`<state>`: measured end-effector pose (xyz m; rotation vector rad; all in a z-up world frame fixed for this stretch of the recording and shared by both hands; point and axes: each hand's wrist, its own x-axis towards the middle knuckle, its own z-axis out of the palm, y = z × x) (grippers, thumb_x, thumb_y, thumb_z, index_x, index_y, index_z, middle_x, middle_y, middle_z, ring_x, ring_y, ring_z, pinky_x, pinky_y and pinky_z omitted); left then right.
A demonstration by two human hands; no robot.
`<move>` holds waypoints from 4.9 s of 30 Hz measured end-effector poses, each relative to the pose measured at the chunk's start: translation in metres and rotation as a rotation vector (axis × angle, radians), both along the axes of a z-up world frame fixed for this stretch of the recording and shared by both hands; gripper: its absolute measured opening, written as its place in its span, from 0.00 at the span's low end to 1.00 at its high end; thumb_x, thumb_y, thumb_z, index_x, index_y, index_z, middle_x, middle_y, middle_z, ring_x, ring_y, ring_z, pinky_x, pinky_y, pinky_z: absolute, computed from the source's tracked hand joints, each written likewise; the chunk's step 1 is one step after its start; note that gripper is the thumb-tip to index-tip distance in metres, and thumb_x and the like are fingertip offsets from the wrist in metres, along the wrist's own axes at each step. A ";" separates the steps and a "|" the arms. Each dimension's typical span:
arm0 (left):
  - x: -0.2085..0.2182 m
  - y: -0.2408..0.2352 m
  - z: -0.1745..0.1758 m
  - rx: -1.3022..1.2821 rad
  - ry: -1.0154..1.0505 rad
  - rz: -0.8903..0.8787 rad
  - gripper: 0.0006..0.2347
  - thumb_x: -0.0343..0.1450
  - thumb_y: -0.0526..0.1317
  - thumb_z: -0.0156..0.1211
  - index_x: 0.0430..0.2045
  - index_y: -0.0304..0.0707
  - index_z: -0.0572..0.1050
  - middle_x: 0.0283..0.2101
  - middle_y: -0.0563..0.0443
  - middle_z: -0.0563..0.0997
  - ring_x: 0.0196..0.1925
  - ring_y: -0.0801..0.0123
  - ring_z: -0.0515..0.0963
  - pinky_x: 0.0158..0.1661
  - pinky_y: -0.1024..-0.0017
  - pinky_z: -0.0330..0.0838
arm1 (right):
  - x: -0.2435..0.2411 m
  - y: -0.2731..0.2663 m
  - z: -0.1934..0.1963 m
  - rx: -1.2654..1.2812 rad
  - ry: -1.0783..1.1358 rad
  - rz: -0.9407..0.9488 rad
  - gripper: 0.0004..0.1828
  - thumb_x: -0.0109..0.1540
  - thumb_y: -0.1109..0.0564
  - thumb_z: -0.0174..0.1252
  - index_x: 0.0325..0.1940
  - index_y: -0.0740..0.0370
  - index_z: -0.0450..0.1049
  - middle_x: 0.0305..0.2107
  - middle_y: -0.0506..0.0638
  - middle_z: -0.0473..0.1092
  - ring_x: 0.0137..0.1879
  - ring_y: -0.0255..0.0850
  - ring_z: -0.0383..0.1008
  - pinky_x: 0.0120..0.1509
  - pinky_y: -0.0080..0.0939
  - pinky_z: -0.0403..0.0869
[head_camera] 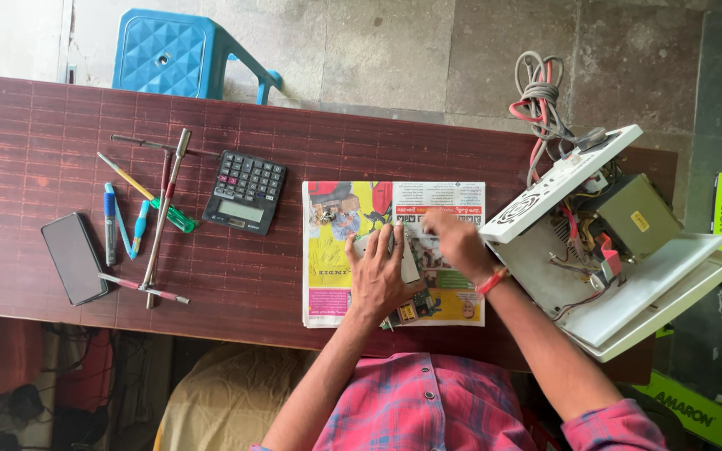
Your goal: The person removes a circuit board from a white plastic enclosure, inspects it, and places it on a newspaper. They then handle a small orange component and examine the enclosure's interior. The person continues to inspect the circuit board and the enclosure throughout the clip.
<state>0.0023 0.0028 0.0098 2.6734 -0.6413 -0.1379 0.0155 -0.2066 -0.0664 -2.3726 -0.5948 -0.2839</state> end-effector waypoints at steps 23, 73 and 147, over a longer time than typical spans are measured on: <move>-0.002 0.000 0.005 -0.030 -0.071 0.001 0.49 0.53 0.61 0.75 0.65 0.28 0.63 0.61 0.39 0.68 0.64 0.55 0.68 0.63 0.33 0.47 | -0.040 0.011 0.177 0.944 0.269 -0.295 0.17 0.67 0.68 0.58 0.60 0.69 0.73 0.43 0.58 0.79 0.48 0.45 0.84 0.55 0.44 0.82; 0.000 0.000 0.006 -0.028 -0.101 -0.014 0.47 0.54 0.57 0.74 0.65 0.28 0.63 0.62 0.38 0.69 0.63 0.55 0.70 0.64 0.35 0.48 | -0.037 0.033 0.042 0.147 0.217 -0.242 0.21 0.57 0.66 0.63 0.55 0.68 0.75 0.53 0.57 0.69 0.58 0.51 0.73 0.58 0.46 0.77; 0.000 0.000 -0.001 -0.035 -0.060 -0.012 0.48 0.48 0.57 0.78 0.62 0.31 0.67 0.61 0.41 0.70 0.65 0.56 0.69 0.65 0.41 0.46 | -0.015 0.026 0.012 -0.147 0.049 0.062 0.07 0.57 0.71 0.59 0.39 0.76 0.76 0.41 0.62 0.75 0.43 0.49 0.80 0.43 0.38 0.82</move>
